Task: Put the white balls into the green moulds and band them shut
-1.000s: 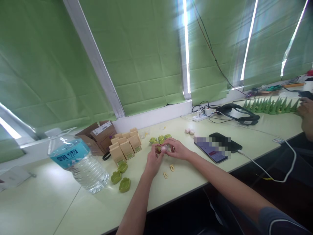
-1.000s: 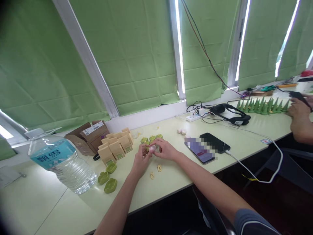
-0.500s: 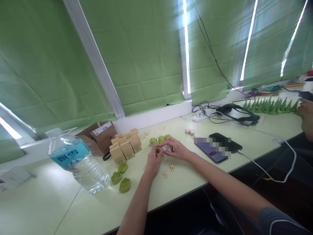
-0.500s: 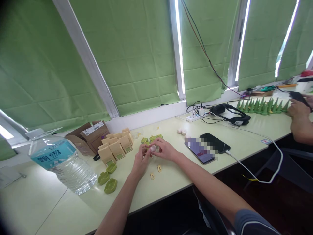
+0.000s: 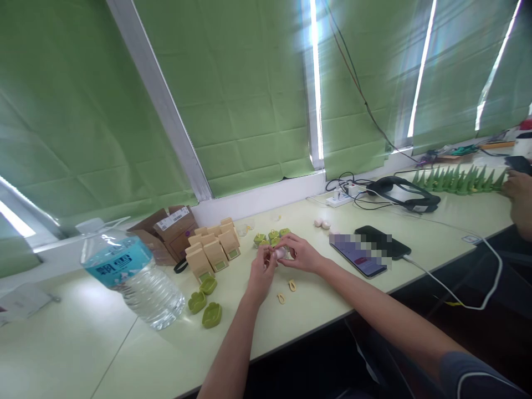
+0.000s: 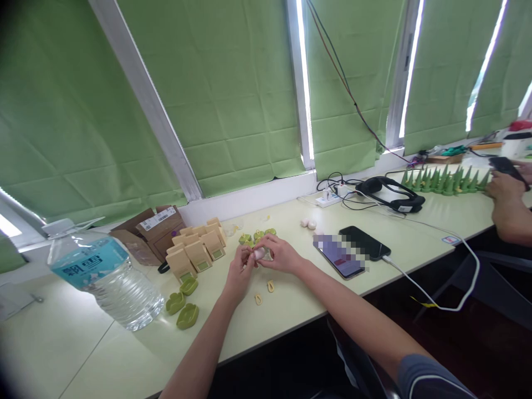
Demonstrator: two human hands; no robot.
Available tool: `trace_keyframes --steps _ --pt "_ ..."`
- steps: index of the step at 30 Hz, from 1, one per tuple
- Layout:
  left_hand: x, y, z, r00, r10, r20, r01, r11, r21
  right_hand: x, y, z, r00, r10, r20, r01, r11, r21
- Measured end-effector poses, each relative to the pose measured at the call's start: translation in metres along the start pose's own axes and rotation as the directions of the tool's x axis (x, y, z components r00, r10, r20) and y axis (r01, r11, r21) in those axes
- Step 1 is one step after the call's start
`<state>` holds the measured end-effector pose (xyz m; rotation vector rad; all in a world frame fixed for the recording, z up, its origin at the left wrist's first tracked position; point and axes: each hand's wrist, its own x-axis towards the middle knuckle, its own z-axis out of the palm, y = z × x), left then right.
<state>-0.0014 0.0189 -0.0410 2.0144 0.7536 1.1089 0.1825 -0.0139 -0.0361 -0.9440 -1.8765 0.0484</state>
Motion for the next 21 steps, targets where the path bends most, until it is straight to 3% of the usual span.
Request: trace_keyframes --steps 14,21 --pt "-0.002 0.005 0.001 0.999 -0.042 0.027 0.041 0.999 0.032 -0.001 0.009 -0.002 0.997 0.077 -0.01 -0.077 0.997 0.019" --pt "0.001 0.002 -0.001 0.999 -0.033 0.01 0.033 0.999 0.037 -0.001 0.01 0.0 0.996 0.073 0.054 -0.077 0.994 0.079"
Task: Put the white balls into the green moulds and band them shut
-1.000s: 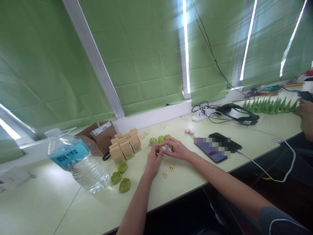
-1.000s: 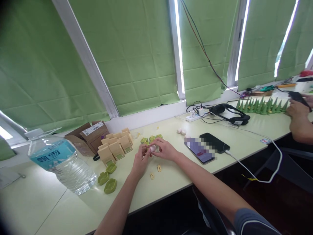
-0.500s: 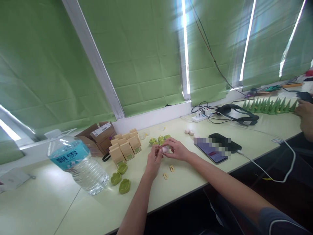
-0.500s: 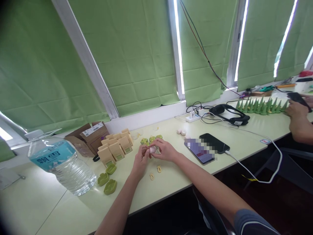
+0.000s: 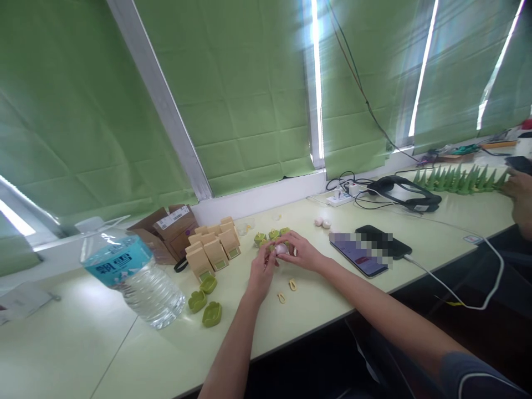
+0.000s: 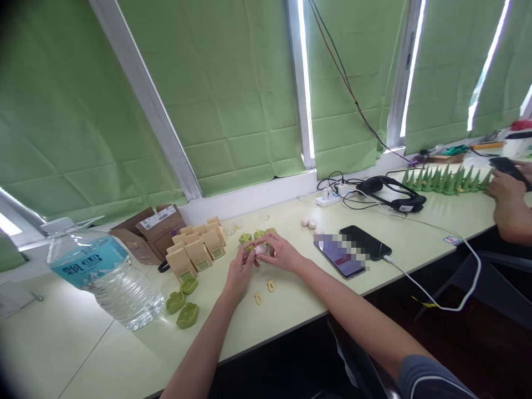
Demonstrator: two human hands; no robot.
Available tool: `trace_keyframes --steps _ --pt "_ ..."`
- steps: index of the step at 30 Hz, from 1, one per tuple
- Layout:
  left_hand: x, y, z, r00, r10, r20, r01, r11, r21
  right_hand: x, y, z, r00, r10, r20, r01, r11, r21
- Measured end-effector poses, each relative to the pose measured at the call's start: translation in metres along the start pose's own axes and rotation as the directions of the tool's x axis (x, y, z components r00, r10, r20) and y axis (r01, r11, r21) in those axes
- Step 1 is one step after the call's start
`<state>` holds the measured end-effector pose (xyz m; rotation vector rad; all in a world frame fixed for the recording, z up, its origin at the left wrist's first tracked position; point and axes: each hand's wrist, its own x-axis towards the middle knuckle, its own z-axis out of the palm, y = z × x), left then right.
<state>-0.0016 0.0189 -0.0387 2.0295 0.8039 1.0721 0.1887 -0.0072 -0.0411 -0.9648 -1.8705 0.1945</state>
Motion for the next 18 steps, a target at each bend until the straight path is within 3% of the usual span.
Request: trace_keyframes --steps 4,11,18 --pt "0.003 -0.004 0.0 1.0 0.008 0.001 -0.009 0.999 0.034 0.0 0.0 0.002 0.999 0.032 0.028 -0.033 0.999 0.034" --pt "0.002 -0.002 0.001 0.999 0.008 -0.034 -0.006 0.999 0.045 0.001 -0.011 0.001 0.967 0.18 0.179 -0.214 0.957 0.196" --pt "0.001 -0.002 0.002 1.0 0.009 -0.028 -0.007 0.996 0.09 0.001 -0.015 0.0 0.975 0.155 0.156 -0.185 0.963 0.197"
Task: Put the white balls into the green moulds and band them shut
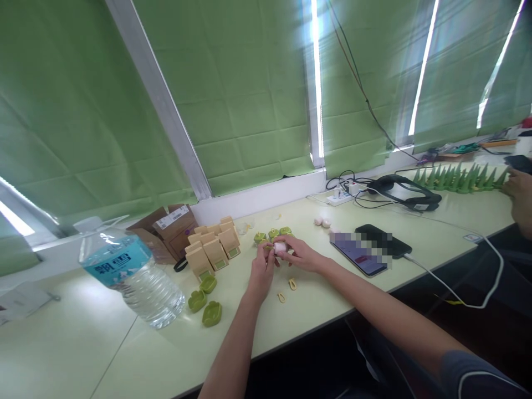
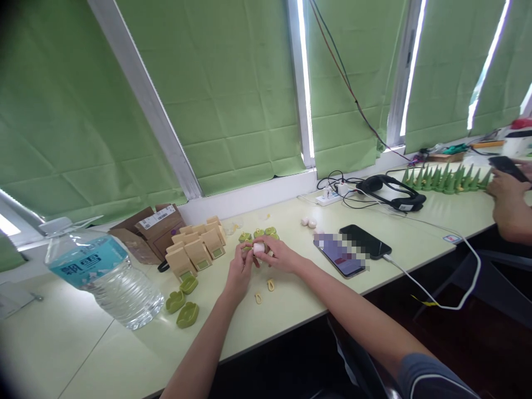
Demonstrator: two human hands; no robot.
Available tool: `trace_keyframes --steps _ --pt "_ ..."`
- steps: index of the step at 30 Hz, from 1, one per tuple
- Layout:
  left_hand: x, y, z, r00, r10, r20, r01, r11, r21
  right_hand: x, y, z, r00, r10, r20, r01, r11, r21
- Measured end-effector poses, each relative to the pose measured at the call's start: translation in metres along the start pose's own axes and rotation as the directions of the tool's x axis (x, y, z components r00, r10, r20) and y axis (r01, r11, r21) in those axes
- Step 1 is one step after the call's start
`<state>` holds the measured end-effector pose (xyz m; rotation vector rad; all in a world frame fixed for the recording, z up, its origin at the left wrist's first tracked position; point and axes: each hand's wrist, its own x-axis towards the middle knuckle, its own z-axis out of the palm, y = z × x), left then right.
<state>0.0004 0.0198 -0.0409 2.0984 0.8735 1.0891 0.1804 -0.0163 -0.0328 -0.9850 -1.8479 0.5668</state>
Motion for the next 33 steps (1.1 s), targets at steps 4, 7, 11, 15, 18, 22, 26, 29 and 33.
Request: trace_keyframes --steps 4,7,11,15,18,22,26,29,33 --pt "0.0 -0.001 0.001 0.999 0.03 0.019 -0.03 1.0 -0.004 0.0 -0.001 0.001 0.996 -0.072 -0.053 0.068 0.995 -0.079" --pt "-0.001 -0.002 0.002 0.997 0.07 0.031 -0.069 0.997 -0.033 0.0 -0.001 0.001 0.995 -0.081 -0.062 0.075 0.992 -0.098" --pt "-0.001 -0.004 0.006 0.997 0.072 0.019 -0.071 0.997 -0.039 0.001 -0.001 0.002 0.996 -0.068 -0.059 0.062 0.994 -0.088" --pt "0.0 -0.006 0.009 0.999 0.053 0.007 -0.053 0.997 -0.05 0.003 -0.001 0.004 0.996 -0.035 -0.078 0.027 0.995 -0.101" --pt "0.001 -0.008 0.012 0.999 0.042 0.001 -0.042 0.998 -0.054 0.004 -0.001 0.004 0.995 -0.032 -0.098 0.018 0.991 -0.135" --pt "0.0 -0.008 0.012 0.999 0.047 0.0 -0.047 0.997 -0.059 0.003 0.001 0.005 0.994 -0.031 -0.105 0.018 0.992 -0.121" --pt "-0.001 -0.003 0.008 0.999 0.051 -0.011 -0.051 0.996 -0.073 0.0 0.002 0.003 0.992 -0.038 -0.123 0.026 0.994 -0.103" --pt "-0.003 0.003 0.004 0.999 0.041 -0.031 -0.043 0.995 -0.088 -0.001 0.003 0.002 0.992 -0.055 -0.11 0.045 0.995 -0.092" --pt "-0.004 0.009 0.003 0.998 0.067 0.003 -0.067 0.994 -0.086 0.0 0.004 -0.001 0.99 -0.056 -0.127 0.046 0.996 -0.075"
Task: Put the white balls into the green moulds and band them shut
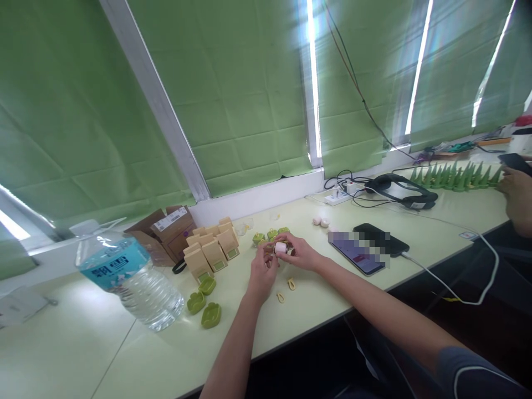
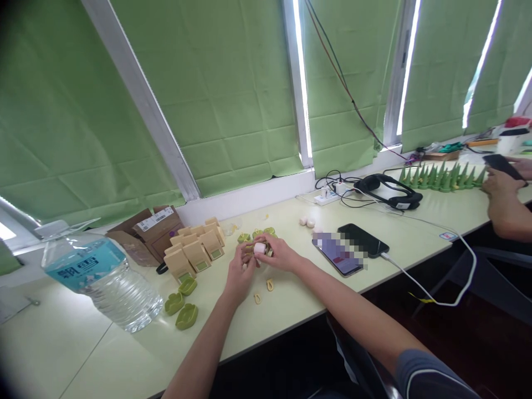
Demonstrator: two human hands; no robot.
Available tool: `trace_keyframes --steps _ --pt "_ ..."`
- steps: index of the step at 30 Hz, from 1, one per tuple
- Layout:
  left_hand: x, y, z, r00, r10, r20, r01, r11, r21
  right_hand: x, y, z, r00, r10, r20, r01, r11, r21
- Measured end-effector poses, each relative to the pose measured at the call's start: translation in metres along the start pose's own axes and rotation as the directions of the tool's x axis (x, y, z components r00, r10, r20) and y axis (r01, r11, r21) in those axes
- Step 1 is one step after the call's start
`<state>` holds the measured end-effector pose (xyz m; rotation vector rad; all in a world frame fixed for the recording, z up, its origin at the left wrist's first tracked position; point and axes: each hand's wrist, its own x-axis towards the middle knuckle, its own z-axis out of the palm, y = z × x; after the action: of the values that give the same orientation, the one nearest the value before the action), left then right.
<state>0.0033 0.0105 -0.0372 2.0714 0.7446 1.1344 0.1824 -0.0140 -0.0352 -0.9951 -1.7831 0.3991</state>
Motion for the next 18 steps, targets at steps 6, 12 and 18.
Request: trace_keyframes --steps 6,12,18 --pt "0.003 -0.008 0.005 0.997 0.071 -0.016 -0.069 0.99 0.121 0.0 -0.004 0.0 1.0 0.015 0.01 -0.015 1.0 0.011" --pt "0.004 -0.012 0.002 0.997 0.035 -0.064 -0.026 0.991 0.135 -0.002 -0.005 0.0 1.0 -0.014 -0.007 0.014 1.0 -0.013" --pt "0.003 -0.007 0.001 0.996 0.068 -0.06 -0.059 0.988 0.143 -0.002 -0.005 -0.003 0.995 -0.09 -0.035 0.089 0.996 -0.008"
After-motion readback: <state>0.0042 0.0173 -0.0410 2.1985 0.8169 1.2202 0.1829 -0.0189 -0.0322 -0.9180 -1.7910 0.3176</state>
